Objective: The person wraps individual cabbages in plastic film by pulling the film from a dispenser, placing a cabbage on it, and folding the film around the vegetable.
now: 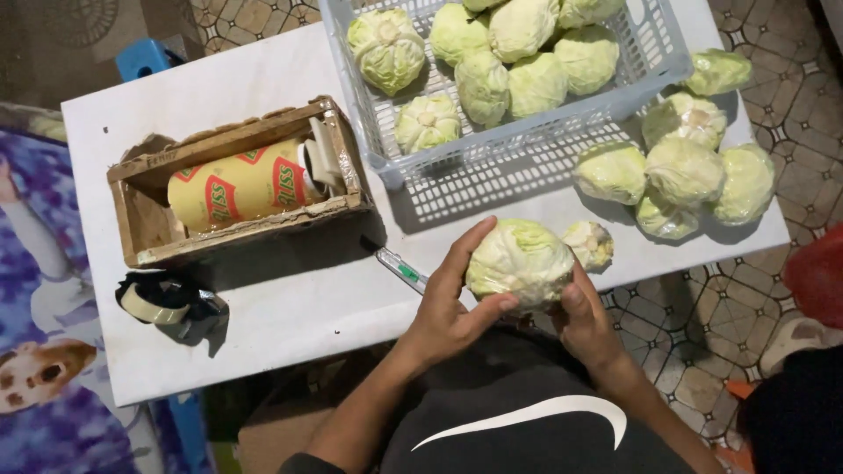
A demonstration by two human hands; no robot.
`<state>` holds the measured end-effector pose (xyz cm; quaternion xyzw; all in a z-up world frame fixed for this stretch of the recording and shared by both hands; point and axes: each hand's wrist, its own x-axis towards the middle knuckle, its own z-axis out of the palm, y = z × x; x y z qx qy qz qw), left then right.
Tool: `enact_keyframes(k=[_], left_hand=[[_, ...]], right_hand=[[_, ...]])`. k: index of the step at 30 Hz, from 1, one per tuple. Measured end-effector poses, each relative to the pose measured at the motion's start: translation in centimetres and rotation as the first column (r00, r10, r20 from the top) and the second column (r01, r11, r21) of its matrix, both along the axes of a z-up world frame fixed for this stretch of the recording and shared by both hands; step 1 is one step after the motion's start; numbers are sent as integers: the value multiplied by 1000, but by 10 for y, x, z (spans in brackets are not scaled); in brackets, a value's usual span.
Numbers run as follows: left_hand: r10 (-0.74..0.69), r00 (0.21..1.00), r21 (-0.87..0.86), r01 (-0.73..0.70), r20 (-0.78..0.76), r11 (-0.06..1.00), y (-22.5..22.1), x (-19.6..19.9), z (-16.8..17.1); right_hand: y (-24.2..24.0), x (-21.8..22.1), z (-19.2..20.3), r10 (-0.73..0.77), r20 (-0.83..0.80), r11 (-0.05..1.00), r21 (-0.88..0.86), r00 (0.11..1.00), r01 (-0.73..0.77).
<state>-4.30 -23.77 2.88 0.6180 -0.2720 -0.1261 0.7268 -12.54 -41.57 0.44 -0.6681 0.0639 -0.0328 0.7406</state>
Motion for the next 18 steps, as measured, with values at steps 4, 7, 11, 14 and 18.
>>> enact_keyframes(k=[4,7,11,14,18], left_hand=[[62,990,-84,-74,-130,994,11,-8,-12],[133,985,-65,-141,-113,988,17,-14,-15],[174,973,-45,-183,-151,982,28,-20,-20],[280,960,102,-275,-31,956,46,-19,-18],[433,872,161,-473,229,866,75,-7,7]], right_hand=[[6,17,7,108,1,994,2,994,-108],[18,28,-6,166,5,985,-53,986,-166],[47,48,-2,233,99,763,599,968,-244],[59,51,-16,317,130,578,759,939,-300],[80,53,-13,333,163,589,733,929,-340]])
